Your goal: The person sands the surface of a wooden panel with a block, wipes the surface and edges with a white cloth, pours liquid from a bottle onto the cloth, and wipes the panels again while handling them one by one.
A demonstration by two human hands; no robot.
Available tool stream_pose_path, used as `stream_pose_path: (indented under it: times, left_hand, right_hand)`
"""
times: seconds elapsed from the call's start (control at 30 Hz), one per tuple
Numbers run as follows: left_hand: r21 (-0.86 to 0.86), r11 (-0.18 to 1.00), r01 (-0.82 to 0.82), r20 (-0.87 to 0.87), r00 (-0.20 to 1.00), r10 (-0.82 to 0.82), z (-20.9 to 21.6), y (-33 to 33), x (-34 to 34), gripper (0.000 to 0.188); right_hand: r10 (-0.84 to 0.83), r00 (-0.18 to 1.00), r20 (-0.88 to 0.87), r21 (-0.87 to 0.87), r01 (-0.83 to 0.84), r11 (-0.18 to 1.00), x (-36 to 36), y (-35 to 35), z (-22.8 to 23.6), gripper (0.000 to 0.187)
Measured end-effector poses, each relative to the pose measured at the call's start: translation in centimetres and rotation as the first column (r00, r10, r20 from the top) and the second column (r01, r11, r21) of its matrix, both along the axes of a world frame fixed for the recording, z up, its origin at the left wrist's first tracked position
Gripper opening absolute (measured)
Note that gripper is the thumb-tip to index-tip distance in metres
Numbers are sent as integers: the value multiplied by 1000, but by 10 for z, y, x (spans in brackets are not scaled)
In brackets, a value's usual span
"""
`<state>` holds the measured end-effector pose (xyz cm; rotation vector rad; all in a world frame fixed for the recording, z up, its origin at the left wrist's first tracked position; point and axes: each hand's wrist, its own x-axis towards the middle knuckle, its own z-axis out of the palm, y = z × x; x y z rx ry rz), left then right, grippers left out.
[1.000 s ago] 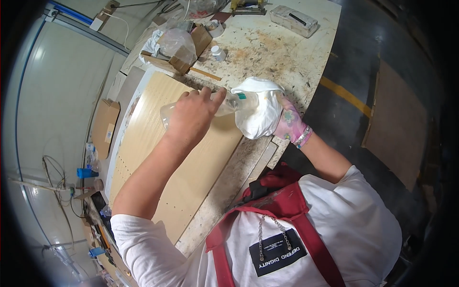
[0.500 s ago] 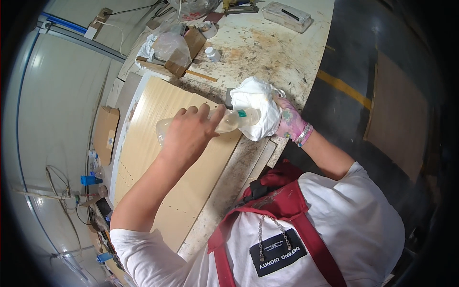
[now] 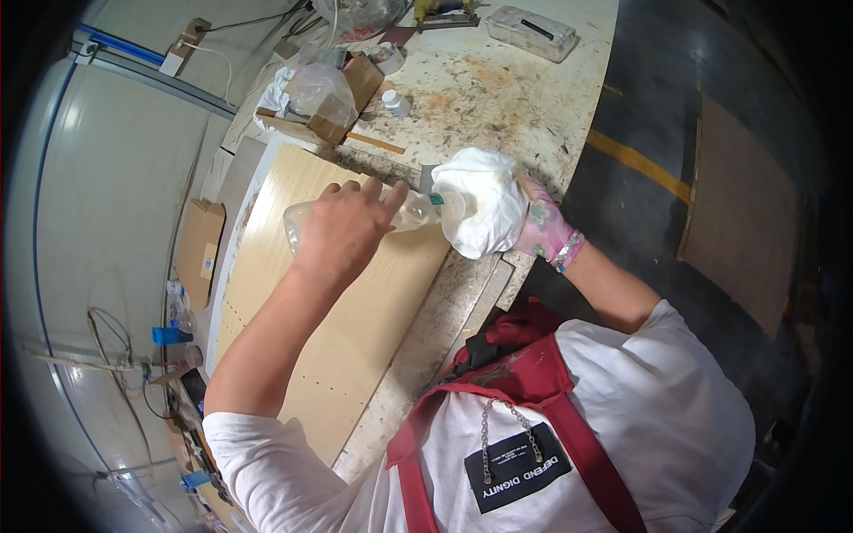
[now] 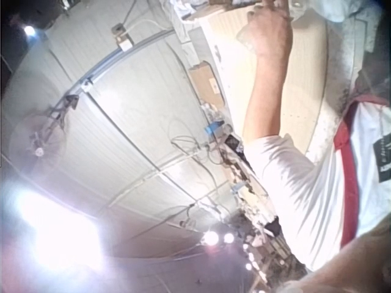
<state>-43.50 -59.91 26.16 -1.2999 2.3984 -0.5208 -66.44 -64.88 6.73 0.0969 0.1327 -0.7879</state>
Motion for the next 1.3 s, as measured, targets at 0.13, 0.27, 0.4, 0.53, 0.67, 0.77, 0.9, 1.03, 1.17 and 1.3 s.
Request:
stream_pose_path:
  times: [0.13,0.27,0.4,0.53,0.67,0.77,0.9,1.03,1.17,1.3]
  left_hand:
    - [35,999,20,52,998,-22,-1,1,-5,52]
    - [-31,999,17,83,996,-14,3,-7,-4,53]
    - [-48,999,7,78,997,-3,9,-13,-3,54]
    - [14,1000,-8,32,999,8,11,-9,-10,55]
    - [44,999,-16,16,1000,15,8,-9,-21,56]
    - [32,999,-14,1,1000,14,4,-15,-23,57]
    - [11,1000,-5,-62,998,6,0,-24,-18,58]
    - [26,999,18,-55,998,-17,-4,-29,-14,54]
    - [47,999,-12,-95,995,17,-10,-32,-16,59]
    - [36,999,-14,-114,993,18,-14,-35,-17,56]
  right_hand:
    - [-30,999,-43,-20,29,999,0,-1,-5,59]
    - [-32,999,11,-21,32,999,-5,1,-5,61]
    - [-3,997,71,-41,6,999,-10,3,0,63]
    - [-3,999,48,-26,4,1000,-10,3,1,63]
    - [-10,999,44,-92,14,996,-8,2,-6,62]
    - [-43,999,-31,13,44,999,-10,0,-11,63]
    - [-5,998,64,-44,8,999,-15,-2,-11,64]
    - [2,999,48,-74,2,997,-17,-5,-8,66]
    - [0,1000,-10,43,1,999,-15,-8,-12,65]
    - [14,999,-33,14,-14,1000,-11,-11,-19,64]
